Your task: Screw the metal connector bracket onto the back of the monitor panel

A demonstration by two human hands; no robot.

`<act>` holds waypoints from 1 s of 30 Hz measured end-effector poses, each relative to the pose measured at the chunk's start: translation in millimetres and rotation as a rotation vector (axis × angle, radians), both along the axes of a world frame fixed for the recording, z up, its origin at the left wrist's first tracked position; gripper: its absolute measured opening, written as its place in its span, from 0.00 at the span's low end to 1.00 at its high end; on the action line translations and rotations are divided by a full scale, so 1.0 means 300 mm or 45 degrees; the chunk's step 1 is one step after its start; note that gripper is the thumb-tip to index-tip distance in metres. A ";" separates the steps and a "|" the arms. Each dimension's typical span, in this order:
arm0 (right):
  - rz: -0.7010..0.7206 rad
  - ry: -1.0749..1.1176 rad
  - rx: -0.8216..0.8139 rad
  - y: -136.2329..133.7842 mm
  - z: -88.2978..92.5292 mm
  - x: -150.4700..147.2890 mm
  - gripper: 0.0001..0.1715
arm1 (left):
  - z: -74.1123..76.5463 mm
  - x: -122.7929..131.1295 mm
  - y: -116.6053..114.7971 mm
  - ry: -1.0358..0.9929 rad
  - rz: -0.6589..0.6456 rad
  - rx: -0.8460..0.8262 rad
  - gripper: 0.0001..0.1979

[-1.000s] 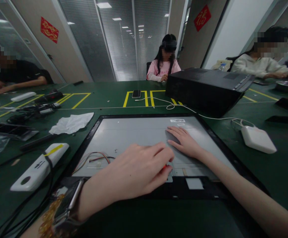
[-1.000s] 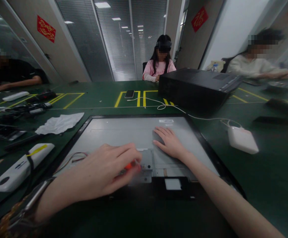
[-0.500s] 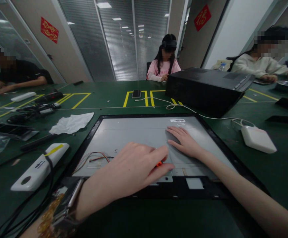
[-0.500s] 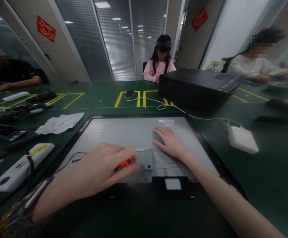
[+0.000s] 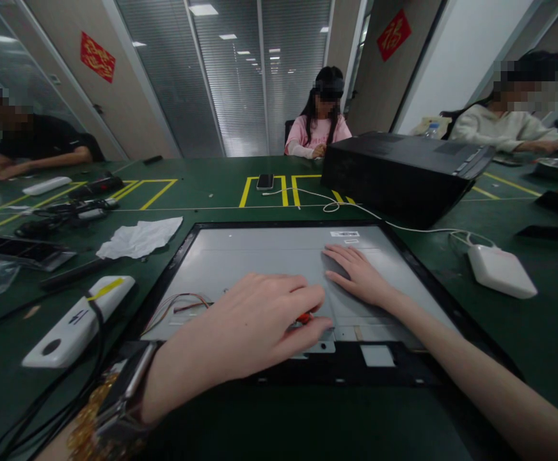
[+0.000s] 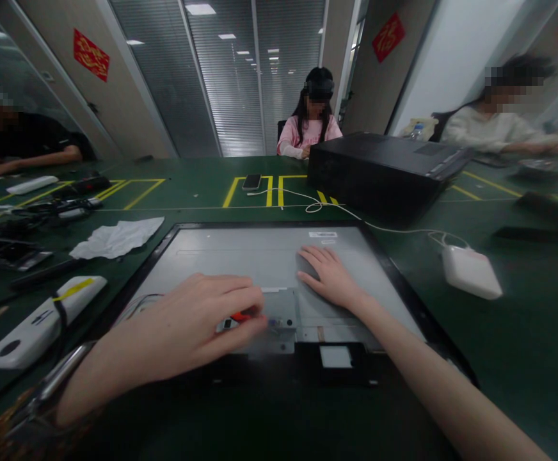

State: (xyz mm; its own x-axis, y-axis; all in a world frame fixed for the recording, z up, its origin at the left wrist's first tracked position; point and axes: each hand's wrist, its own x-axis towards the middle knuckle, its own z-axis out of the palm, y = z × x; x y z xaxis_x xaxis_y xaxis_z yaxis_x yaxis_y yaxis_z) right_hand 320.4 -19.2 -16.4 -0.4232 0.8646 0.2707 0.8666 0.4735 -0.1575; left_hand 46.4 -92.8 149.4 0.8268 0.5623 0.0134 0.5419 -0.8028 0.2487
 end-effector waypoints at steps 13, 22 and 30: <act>-0.002 0.007 -0.001 -0.003 0.005 -0.002 0.29 | 0.001 0.002 -0.001 -0.025 -0.002 -0.016 0.03; 0.001 -0.011 -0.010 -0.002 0.006 -0.002 0.30 | -0.018 -0.010 0.013 -0.011 -0.028 0.050 0.06; 0.002 0.008 -0.003 -0.003 0.005 -0.003 0.30 | -0.010 -0.008 0.014 -0.005 -0.035 0.065 0.07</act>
